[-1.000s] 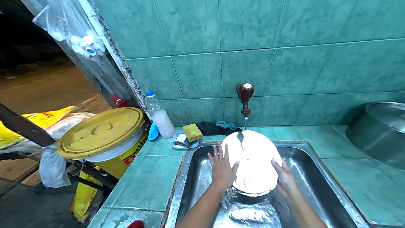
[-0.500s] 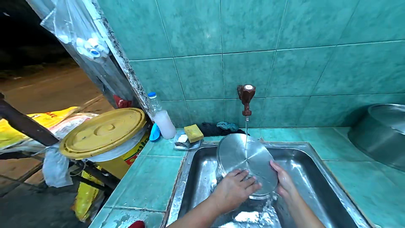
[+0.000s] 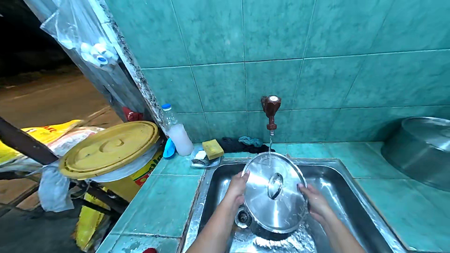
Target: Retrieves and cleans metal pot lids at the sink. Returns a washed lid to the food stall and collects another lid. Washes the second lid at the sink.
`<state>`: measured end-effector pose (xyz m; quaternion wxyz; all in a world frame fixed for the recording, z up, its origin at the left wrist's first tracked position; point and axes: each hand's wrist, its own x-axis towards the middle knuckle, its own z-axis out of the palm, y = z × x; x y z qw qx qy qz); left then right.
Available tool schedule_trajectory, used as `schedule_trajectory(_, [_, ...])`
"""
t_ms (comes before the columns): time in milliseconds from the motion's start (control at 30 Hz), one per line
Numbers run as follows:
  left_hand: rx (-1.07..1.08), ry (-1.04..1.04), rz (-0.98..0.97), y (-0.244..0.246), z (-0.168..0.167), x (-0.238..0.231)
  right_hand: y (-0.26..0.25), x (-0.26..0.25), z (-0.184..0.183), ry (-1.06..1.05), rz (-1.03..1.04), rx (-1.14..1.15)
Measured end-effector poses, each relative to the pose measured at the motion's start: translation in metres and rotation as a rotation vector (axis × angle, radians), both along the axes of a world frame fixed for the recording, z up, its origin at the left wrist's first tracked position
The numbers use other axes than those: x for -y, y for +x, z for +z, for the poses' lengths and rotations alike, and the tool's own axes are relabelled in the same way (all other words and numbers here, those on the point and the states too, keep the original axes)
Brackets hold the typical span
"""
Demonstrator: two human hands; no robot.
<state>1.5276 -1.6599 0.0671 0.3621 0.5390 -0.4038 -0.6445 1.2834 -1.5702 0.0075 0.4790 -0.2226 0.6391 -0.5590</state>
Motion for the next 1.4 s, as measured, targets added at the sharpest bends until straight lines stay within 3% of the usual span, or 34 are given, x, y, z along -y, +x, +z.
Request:
schedule_trajectory(133, [-0.162, 0.11, 0.178, -0.013, -0.003, 0.003, 0.007, 0.002, 0.019, -0.069, -0.123, 0.286])
schedule_trajectory(233, [-0.098, 0.038, 0.24, -0.022, 0.0, 0.008, 0.022, 0.014, 0.034, -0.084, -0.244, 0.293])
schedule_trajectory(433, [0.612, -0.669, -0.025, -0.03, 0.007, 0.003, 0.038, 0.026, 0.03, -0.121, -0.317, 0.267])
schedule_trajectory(500, [0.69, -0.688, -0.209, -0.045, 0.011, -0.002, 0.044, 0.025, 0.028, -0.125, -0.314, 0.28])
schedule_trajectory(567, [0.729, -0.569, -0.374, -0.062, 0.016, -0.005, 0.05, 0.023, 0.025, -0.145, -0.3, 0.31])
schedule_trajectory(700, [0.904, -0.502, -0.414, -0.082, 0.036, -0.003, 0.054, 0.017, 0.023, -0.201, -0.294, 0.358])
schedule_trajectory(800, [0.91, -0.498, -0.405, -0.09, 0.042, 0.003, 0.051, 0.016, 0.022, -0.223, -0.314, 0.378])
schedule_trajectory(933, [0.674, -0.41, -0.33, -0.095, 0.038, 0.022, 0.045, 0.015, 0.021, -0.257, -0.304, 0.359])
schedule_trajectory(1133, [0.522, -0.271, -0.329, -0.093, 0.033, 0.028, 0.045, 0.009, 0.02, -0.25, -0.283, 0.329])
schedule_trajectory(1300, [0.863, -0.57, -0.305, -0.073, 0.034, 0.026, 0.044, 0.0, 0.019, -0.168, -0.304, 0.327])
schedule_trajectory(1400, [0.751, -0.688, -0.4, -0.07, 0.01, 0.024, 0.047, -0.001, 0.02, -0.143, -0.308, 0.31])
